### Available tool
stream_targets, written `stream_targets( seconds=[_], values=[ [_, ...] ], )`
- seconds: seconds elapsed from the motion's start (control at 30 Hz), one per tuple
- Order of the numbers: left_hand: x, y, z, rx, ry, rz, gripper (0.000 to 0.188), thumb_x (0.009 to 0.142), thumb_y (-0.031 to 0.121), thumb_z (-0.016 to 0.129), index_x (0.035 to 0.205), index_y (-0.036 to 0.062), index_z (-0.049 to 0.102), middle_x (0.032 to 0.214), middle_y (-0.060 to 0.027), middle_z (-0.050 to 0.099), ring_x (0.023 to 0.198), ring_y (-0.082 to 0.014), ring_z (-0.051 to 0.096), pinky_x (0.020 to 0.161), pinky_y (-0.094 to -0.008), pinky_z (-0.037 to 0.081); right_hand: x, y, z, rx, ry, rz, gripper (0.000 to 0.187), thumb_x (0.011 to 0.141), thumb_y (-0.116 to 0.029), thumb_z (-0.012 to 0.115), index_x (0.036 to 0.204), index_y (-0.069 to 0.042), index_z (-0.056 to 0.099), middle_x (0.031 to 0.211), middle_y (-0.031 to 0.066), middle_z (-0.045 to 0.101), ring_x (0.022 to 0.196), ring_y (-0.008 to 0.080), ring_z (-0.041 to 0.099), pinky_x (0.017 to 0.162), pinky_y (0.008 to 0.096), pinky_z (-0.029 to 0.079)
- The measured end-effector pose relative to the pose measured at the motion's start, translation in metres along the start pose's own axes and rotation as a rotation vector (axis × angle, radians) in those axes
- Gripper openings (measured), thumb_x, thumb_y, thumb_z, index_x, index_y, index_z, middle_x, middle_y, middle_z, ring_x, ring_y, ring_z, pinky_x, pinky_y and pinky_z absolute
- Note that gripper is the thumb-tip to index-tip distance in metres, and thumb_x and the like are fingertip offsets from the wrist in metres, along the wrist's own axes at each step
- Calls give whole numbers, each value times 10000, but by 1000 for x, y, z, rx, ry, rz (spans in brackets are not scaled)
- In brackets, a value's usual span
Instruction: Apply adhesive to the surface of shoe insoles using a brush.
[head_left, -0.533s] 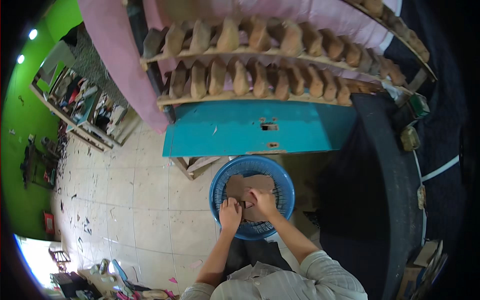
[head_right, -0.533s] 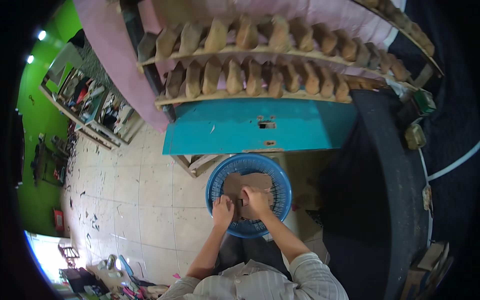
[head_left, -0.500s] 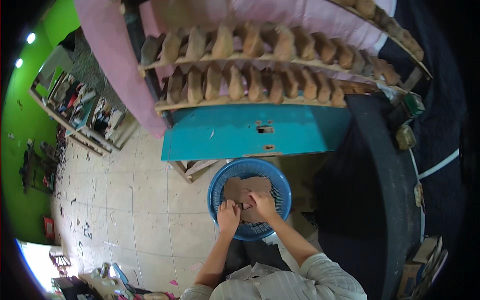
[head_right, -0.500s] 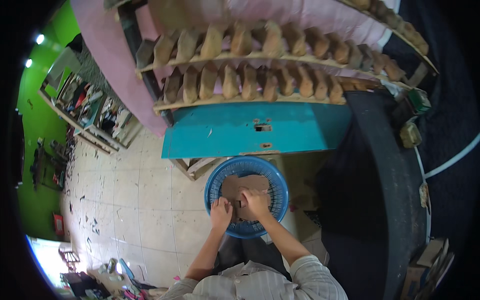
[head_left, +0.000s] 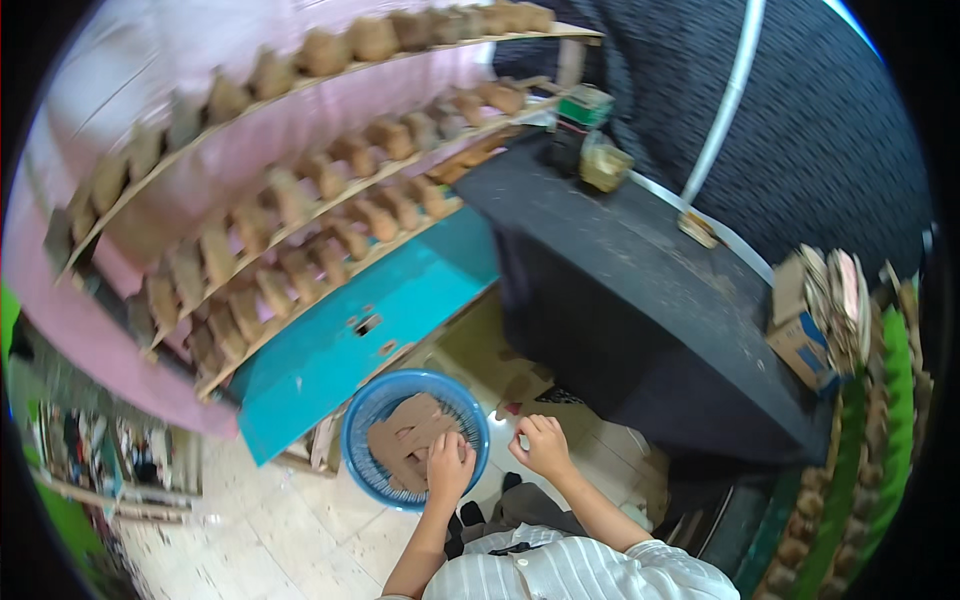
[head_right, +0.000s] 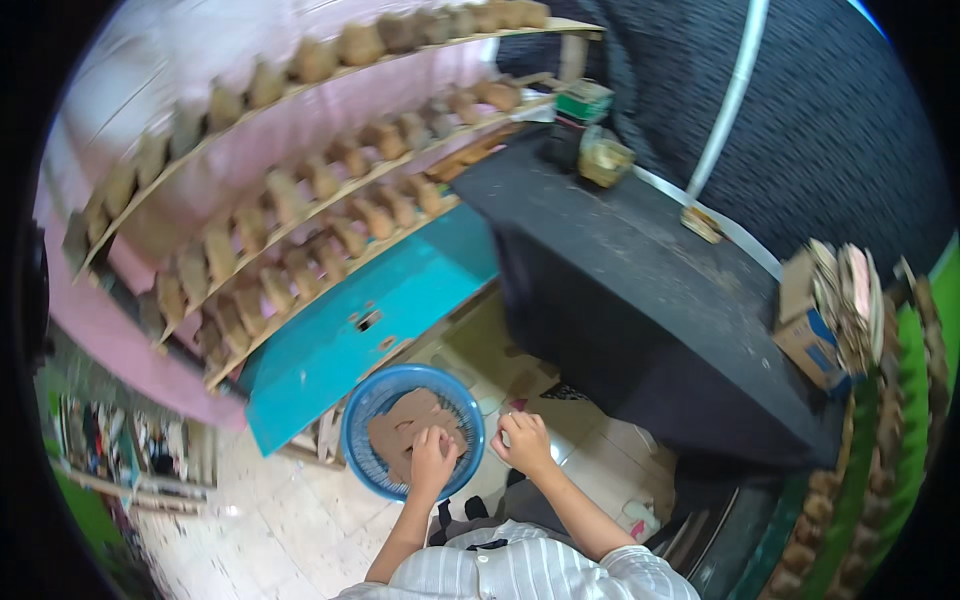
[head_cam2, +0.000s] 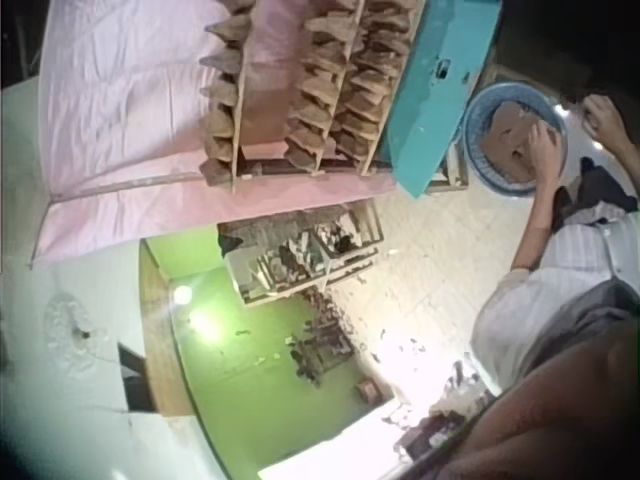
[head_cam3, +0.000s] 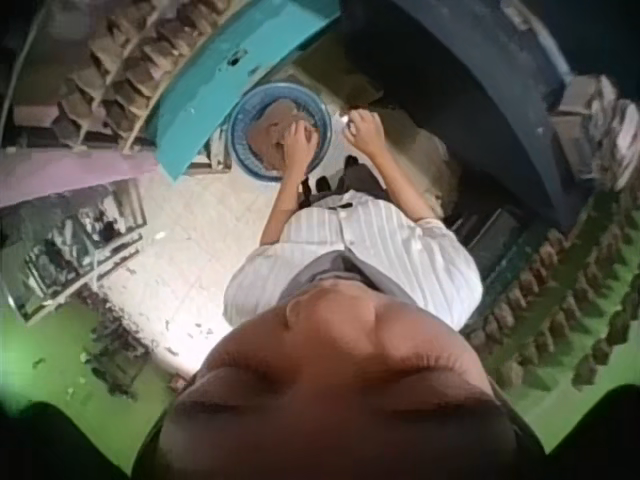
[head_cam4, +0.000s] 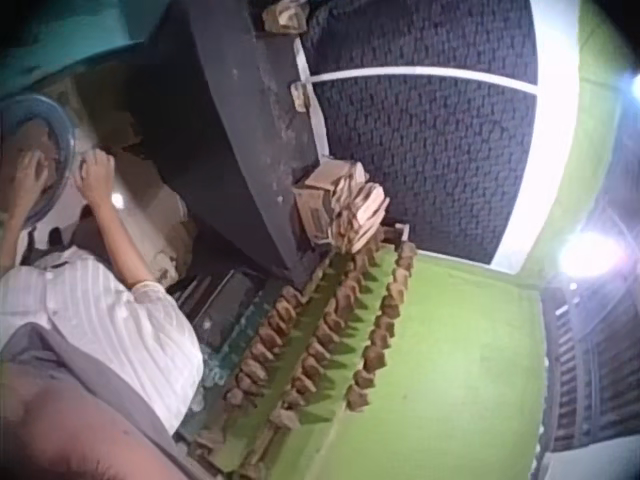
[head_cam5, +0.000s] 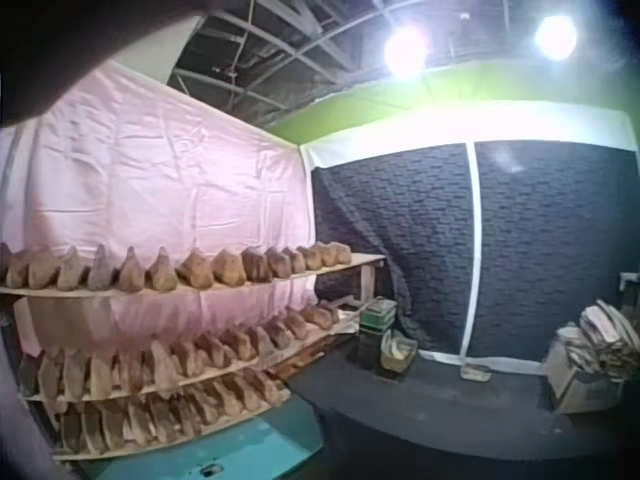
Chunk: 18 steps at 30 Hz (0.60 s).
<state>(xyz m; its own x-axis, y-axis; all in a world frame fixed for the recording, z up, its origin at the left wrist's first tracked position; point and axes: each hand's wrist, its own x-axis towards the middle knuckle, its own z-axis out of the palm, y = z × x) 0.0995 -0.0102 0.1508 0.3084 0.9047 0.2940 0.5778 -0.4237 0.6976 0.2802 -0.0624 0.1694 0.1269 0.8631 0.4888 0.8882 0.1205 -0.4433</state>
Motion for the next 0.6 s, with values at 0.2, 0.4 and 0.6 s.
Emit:
stream_targets(
  seconds=[0.2,0.4,0.6],
  values=[
    [33,61,72,-143,-173,291,130,731,89,618,836,50,551,865,-131,538,841,-331,509,761,-424,419,-45,54,-83,-159,139,264,151,664,-133,643,726,-96,510,716,56,520,729,242,546,697,363,399],
    [58,152,145,-284,-398,438,122,746,85,610,854,54,564,900,-124,545,882,-323,509,782,-419,421,-74,115,-153,-301,349,469,151,665,-104,654,752,-89,531,722,51,540,743,243,559,715,368,419],
    [85,247,229,-378,-473,554,117,763,72,602,870,32,575,904,-121,559,885,-312,514,788,-412,427,-75,182,-229,-417,432,491,130,671,-94,648,742,-82,539,716,60,548,717,243,561,707,353,423]
  ],
)
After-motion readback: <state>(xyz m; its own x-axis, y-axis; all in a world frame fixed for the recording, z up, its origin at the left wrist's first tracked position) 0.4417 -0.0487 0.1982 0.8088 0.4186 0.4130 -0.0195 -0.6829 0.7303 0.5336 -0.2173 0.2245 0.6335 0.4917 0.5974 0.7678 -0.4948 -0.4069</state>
